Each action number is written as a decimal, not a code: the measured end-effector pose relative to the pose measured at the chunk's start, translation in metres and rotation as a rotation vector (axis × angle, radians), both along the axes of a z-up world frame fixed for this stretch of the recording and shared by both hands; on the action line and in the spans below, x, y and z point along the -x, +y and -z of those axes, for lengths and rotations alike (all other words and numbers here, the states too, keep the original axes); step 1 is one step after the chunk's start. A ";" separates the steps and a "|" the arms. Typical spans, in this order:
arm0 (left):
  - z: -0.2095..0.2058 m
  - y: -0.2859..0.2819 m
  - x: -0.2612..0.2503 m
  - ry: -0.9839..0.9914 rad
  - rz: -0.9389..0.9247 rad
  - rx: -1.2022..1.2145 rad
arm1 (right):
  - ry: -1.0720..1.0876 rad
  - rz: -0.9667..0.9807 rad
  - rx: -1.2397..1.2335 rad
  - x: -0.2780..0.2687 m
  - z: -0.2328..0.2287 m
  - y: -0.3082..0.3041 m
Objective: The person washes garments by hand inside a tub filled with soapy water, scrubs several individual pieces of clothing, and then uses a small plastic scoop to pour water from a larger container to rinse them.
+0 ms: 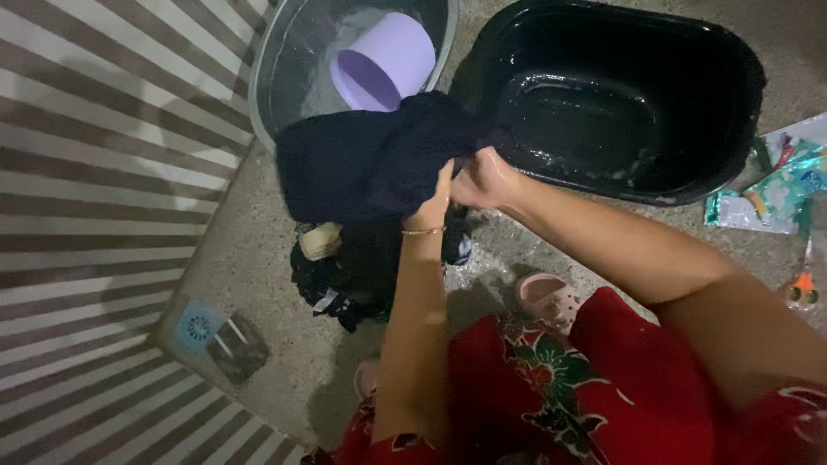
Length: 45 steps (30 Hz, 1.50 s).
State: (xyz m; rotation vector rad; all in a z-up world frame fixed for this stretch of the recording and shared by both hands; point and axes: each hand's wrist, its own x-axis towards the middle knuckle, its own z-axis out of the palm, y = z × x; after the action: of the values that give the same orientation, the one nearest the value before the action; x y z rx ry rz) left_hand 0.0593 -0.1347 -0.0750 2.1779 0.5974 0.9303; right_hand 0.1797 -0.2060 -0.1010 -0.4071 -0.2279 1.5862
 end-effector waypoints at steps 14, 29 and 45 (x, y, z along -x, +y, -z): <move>-0.022 -0.037 -0.005 0.066 0.001 -0.084 | -0.591 0.092 -0.115 0.014 -0.006 -0.001; -0.068 -0.039 -0.028 0.094 0.140 0.090 | -0.508 0.460 0.031 -0.111 0.042 -0.051; 0.000 0.032 0.089 1.702 -0.139 0.527 | -2.420 -0.075 0.534 -0.018 0.038 0.069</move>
State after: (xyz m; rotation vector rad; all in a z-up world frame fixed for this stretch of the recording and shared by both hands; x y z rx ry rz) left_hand -0.0294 -0.1025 -0.0755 1.9360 1.4730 -1.1917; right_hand 0.1982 -0.1370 -0.1391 -2.5442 -1.5637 0.3080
